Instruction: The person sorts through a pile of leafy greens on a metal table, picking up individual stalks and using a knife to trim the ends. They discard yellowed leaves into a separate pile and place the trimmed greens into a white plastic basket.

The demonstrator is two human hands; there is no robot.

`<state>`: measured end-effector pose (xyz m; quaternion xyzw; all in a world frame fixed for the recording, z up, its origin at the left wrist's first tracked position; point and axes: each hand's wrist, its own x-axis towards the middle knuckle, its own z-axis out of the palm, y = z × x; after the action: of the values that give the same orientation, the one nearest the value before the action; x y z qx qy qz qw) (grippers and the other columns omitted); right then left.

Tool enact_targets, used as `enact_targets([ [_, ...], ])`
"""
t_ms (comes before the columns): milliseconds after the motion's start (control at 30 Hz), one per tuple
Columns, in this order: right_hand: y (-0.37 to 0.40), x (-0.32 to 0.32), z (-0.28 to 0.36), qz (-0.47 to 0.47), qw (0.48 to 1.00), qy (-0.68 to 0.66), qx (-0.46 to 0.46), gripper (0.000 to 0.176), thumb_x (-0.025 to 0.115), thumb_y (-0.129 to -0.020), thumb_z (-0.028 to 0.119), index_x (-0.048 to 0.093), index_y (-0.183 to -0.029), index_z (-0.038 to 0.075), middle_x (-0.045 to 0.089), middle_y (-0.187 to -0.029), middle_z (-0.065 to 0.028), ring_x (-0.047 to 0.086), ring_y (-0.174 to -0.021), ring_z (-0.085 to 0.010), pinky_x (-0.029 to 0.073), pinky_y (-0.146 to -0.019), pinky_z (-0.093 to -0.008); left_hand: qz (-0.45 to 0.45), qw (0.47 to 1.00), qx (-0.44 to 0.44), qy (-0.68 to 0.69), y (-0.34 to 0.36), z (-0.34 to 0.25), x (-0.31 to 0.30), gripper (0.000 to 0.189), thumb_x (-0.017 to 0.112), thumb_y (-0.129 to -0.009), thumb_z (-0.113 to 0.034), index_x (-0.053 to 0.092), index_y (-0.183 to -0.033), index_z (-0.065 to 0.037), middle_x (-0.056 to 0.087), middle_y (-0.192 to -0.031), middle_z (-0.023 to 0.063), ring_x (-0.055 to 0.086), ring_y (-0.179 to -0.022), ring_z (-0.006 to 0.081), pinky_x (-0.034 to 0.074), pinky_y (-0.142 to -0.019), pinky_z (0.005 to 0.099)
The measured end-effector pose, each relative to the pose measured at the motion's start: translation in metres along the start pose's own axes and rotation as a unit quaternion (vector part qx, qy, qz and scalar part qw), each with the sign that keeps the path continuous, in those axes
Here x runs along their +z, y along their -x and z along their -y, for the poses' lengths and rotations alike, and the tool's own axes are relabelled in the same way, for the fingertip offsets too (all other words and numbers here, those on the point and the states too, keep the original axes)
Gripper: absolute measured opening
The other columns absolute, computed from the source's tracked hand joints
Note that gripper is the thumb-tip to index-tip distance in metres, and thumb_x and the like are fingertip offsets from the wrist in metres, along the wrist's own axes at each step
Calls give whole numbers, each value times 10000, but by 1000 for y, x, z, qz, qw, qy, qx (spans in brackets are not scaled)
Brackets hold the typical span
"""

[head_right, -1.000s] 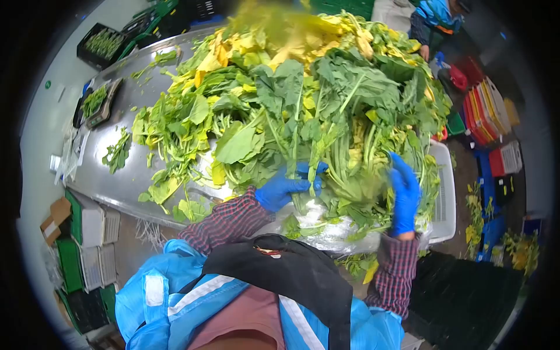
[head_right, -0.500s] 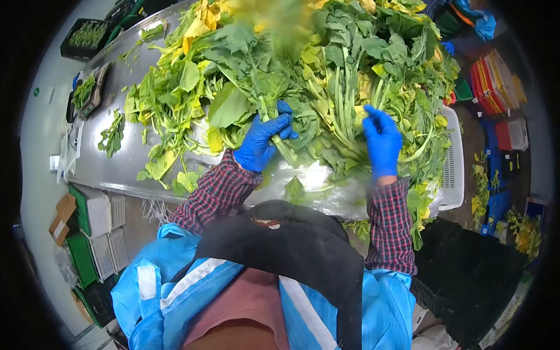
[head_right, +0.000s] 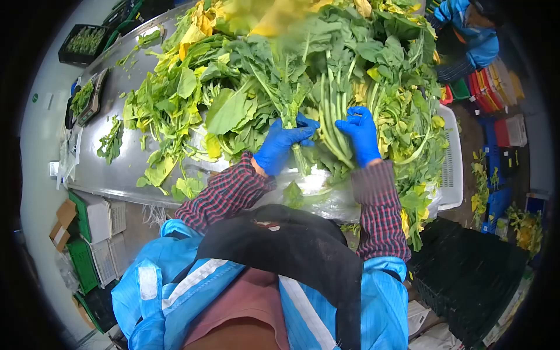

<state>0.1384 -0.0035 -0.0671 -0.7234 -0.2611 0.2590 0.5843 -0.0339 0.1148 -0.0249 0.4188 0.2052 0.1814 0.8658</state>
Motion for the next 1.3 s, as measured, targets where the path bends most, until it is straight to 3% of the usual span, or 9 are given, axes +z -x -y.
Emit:
enact_targets([
  [67,20,3,61,74,967,-234,71,466,662,-717,44,485,-1146,11,555,-881,-29,544,-808,-120,433,-782,-253,19,1000,-2,12,-1,-1,4,196,654,-768,-93,592,-938,-18,596,-843,44,582,-742,134,490,-649,261],
  [400,54,42,80,-6,985,-167,-44,344,619,-767,39,463,-1074,16,510,-879,-39,516,-746,-107,444,-688,-232,21,999,-16,24,9,-12,9,321,699,-715,-40,578,-1012,-29,631,-892,45,597,-788,124,476,-722,263],
  [600,64,-43,50,-25,826,-546,-136,288,531,-864,55,458,-1142,36,542,-946,-63,523,-777,-125,467,-632,-242,-28,987,60,145,-5,4,-8,346,637,-768,-50,557,-1102,-7,623,-1023,85,595,-892,159,464,-809,286],
  [700,57,-107,30,-176,918,-332,-126,299,553,-840,45,508,-1136,39,553,-998,-75,537,-820,-159,459,-714,-280,-11,991,3,132,-4,-8,-16,369,589,-805,-57,520,-1159,25,593,-1099,113,584,-934,171,457,-857,300],
  [733,58,-115,23,-239,951,63,-186,277,565,-822,48,542,-1097,33,557,-990,-79,539,-848,-186,449,-758,-307,6,992,22,122,-1,-9,-12,388,581,-799,-43,505,-1173,28,598,-1094,114,585,-927,166,461,-832,290],
  [767,56,-124,18,-269,824,449,-214,257,578,-803,51,576,-1059,28,562,-982,-83,541,-876,-213,439,-802,-333,27,992,44,114,0,-10,-4,407,574,-793,-30,490,-1187,31,603,-1090,115,586,-921,161,465,-807,279],
  [967,51,-5,45,114,991,-7,73,360,574,-866,206,541,-1136,-31,585,-1051,-76,523,-984,-148,389,-890,-298,150,982,-70,95,8,7,10,493,578,-787,-42,423,-1255,-25,579,-1124,93,565,-972,150,455,-823,273],
  [1033,60,21,80,96,968,-212,88,403,592,-843,189,497,-1161,-40,574,-1065,-79,538,-963,-169,405,-874,-292,132,976,-102,139,10,5,5,491,571,-797,-49,417,-1262,-28,566,-1131,84,561,-994,160,445,-873,288],
  [1300,67,61,68,-59,992,-49,-105,437,594,-779,-3,455,-1193,-1,527,-1153,-116,511,-1057,-203,389,-928,-320,35,999,-35,18,14,0,-2,302,651,-754,-95,550,-1032,-33,590,-840,17,560,-724,114,433,-634,243],
])
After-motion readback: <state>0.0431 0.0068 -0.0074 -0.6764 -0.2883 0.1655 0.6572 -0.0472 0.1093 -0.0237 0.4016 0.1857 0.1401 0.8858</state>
